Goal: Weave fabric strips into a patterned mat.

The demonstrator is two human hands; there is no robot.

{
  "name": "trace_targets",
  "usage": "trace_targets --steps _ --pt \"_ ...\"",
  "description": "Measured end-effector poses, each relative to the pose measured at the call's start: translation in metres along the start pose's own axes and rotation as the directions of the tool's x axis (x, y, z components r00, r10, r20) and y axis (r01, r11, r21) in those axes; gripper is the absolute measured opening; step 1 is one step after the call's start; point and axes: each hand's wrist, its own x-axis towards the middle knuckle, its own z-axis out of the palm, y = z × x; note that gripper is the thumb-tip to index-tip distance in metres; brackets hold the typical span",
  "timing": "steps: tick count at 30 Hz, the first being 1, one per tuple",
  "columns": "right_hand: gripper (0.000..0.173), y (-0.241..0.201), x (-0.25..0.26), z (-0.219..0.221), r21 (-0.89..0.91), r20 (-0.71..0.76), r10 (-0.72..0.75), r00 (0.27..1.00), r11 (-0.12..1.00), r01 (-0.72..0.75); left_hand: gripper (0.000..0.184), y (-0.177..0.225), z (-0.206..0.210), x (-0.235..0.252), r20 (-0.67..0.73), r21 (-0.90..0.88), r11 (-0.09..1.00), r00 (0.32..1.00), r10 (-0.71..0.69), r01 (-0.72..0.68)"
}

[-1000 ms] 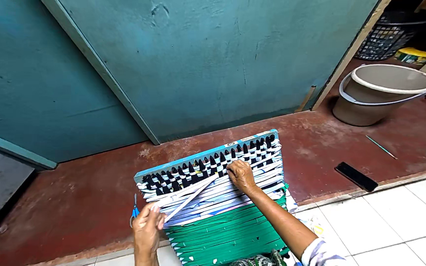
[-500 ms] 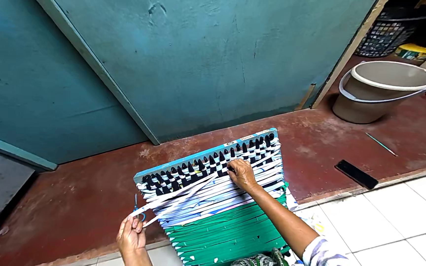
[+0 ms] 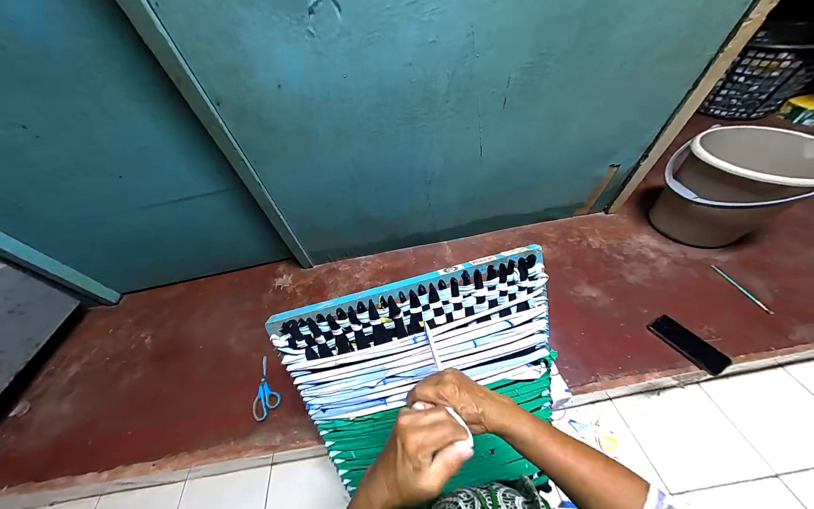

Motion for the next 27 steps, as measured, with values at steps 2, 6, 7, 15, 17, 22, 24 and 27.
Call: trace_targets --steps 2,6,7,15,17,22,24,27 --pt "0.019 0.011 -0.009 -0.002 0.021 -0.001 0.296 0.955 0.955 -0.296 0.032 -0.025 0.007 -0.005 -0.116 -0.045 0.974 0.968 -0.224 0.220" --pt "0.049 0.036 -0.007 -0.006 0.030 -0.079 0.631 0.771 0.775 -0.631 0.026 -0.072 0.015 -0.001 -0.323 -0.121 0.716 0.655 -0.684 0.688" --pt "0.053 0.041 -0.004 -0.004 0.028 -0.090 0.655 0.750 0.755 -0.656 0.030 -0.081 0.016 0.002 -0.331 -0.097 0.660 0.601 -0.727 0.745" --pt "0.061 0.056 0.012 0.005 0.055 -0.091 0.745 0.661 0.667 -0.743 0.049 -0.105 0.023 0.013 -0.283 0.188 0.481 0.516 -0.809 0.857" --pt "0.060 0.060 0.015 0.005 0.074 -0.088 0.744 0.662 0.668 -0.741 0.047 -0.107 0.022 0.009 -0.300 0.169 0.515 0.542 -0.785 0.840" --pt "0.054 0.064 0.011 0.001 0.071 -0.072 0.729 0.681 0.685 -0.726 0.043 -0.112 0.024 -0.007 -0.216 0.195 0.576 0.607 -0.764 0.794" --pt "0.049 0.065 0.010 0.002 0.067 -0.067 0.737 0.673 0.676 -0.734 0.043 -0.113 0.032 -0.012 -0.221 0.202 0.585 0.618 -0.754 0.785" --pt "0.048 0.067 0.013 0.003 0.077 -0.089 0.757 0.647 0.653 -0.754 0.044 -0.117 0.042 -0.020 -0.359 0.176 0.642 0.656 -0.663 0.746"
